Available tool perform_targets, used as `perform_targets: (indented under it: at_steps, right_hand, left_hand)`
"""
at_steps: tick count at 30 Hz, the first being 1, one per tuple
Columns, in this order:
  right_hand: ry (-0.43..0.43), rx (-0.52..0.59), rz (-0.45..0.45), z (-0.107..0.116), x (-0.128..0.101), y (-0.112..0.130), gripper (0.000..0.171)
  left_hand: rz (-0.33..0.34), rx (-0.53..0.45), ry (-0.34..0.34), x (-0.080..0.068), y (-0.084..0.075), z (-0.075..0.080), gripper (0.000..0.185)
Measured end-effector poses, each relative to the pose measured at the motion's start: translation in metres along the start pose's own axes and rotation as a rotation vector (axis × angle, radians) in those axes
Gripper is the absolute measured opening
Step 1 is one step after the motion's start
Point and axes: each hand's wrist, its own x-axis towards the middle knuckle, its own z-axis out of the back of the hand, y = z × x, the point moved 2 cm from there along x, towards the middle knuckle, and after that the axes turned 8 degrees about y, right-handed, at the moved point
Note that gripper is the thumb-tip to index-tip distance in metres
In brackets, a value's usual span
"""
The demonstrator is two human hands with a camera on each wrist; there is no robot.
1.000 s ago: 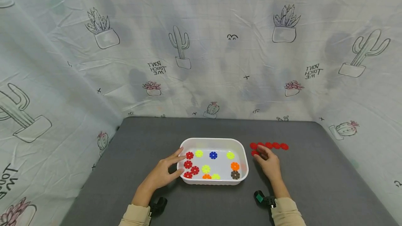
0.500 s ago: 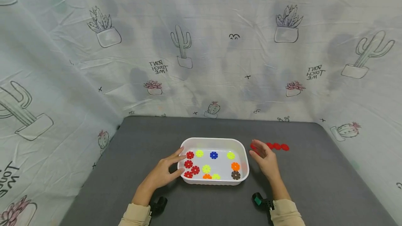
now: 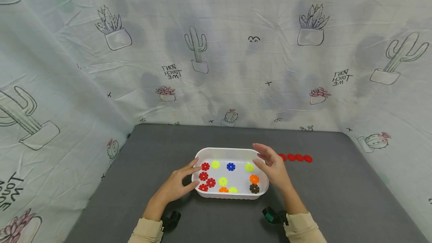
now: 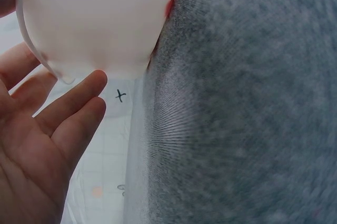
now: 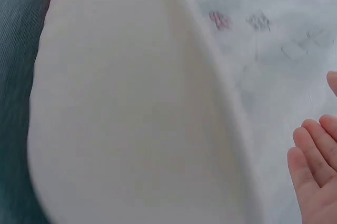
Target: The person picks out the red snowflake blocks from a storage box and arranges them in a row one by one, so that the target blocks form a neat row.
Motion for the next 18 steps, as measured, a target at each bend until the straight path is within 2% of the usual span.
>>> perform_targets:
  at_steps: [8,10,13,18]
  right_hand:
    - [0.143,0.040,-0.024,-0.035,0.020,0.040,0.047]
    - [0.179,0.048,-0.035,-0.045,0.023,0.042,0.047]
    - [0.225,0.054,-0.030,-0.060,0.029,0.031,0.046]
    - [0.334,0.074,-0.065,-0.078,0.039,0.035,0.046]
  left_hand:
    - [0.009,0.006,-0.001,0.000,-0.001,0.001,0.050]
    - [0.012,0.004,-0.001,0.000,0.000,0.000,0.050]
    - [0.010,0.013,-0.007,0.000,0.000,0.000,0.050]
    - [-0.007,0.023,-0.014,0.000,0.000,0.000,0.049]
